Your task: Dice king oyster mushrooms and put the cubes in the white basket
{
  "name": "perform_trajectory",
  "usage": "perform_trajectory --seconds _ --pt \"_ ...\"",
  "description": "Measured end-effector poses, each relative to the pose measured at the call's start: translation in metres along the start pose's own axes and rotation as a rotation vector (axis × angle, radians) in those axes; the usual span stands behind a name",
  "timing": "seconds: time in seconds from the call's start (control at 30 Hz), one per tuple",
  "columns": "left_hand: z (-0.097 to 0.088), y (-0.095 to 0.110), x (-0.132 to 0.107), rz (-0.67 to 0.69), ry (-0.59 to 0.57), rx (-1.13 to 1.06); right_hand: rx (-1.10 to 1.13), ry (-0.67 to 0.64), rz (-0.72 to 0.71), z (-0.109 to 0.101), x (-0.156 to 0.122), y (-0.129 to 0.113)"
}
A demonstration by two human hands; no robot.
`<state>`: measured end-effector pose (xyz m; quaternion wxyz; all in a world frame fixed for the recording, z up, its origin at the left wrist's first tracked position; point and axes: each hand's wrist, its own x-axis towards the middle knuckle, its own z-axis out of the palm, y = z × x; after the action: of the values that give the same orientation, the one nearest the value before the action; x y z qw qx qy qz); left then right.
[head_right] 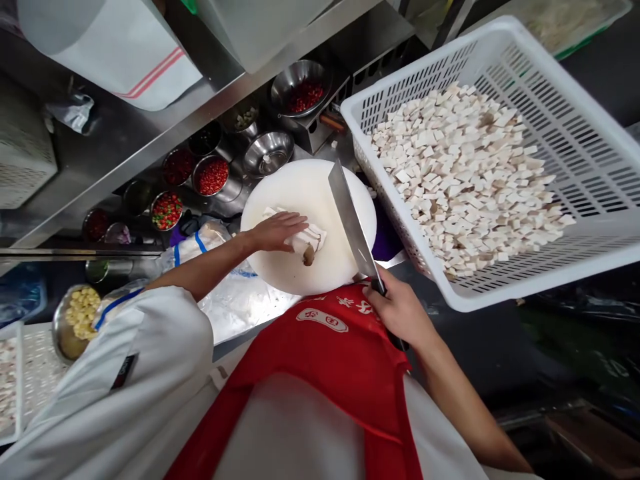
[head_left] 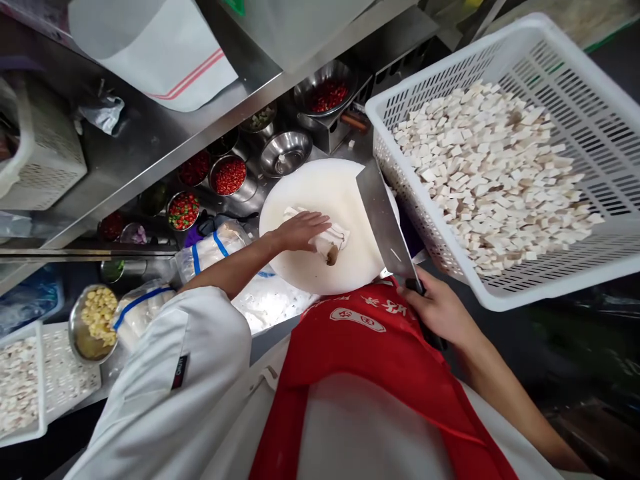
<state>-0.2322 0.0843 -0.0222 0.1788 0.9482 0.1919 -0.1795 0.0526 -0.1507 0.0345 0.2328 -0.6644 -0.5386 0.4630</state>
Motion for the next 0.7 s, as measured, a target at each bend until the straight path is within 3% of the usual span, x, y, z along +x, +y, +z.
perform_trajectory --seconds 0.17,0.33,0.43,0.57,0.7 --pt "0.012 0.008 -0.006 -0.147 0.210 0.017 0.062 -0.049 0.135 0.012 -0.013 0.006" --pt "0.013 0.016 -0.006 -0.224 0.216 0.029 0.035 -0.033 0.092 0.018 -0.014 0.004" --pt "0.012 0.023 -0.006 -0.295 0.165 0.025 0.018 -0.035 0.074 0.019 -0.013 0.001" --pt "0.012 0.028 -0.014 -0.314 0.011 -0.116 -0.002 -0.038 0.050 0.021 -0.012 0.000" --pt "0.010 0.018 -0.025 -0.168 -0.159 -0.393 -0.033 -0.066 0.053 0.022 -0.012 -0.001"
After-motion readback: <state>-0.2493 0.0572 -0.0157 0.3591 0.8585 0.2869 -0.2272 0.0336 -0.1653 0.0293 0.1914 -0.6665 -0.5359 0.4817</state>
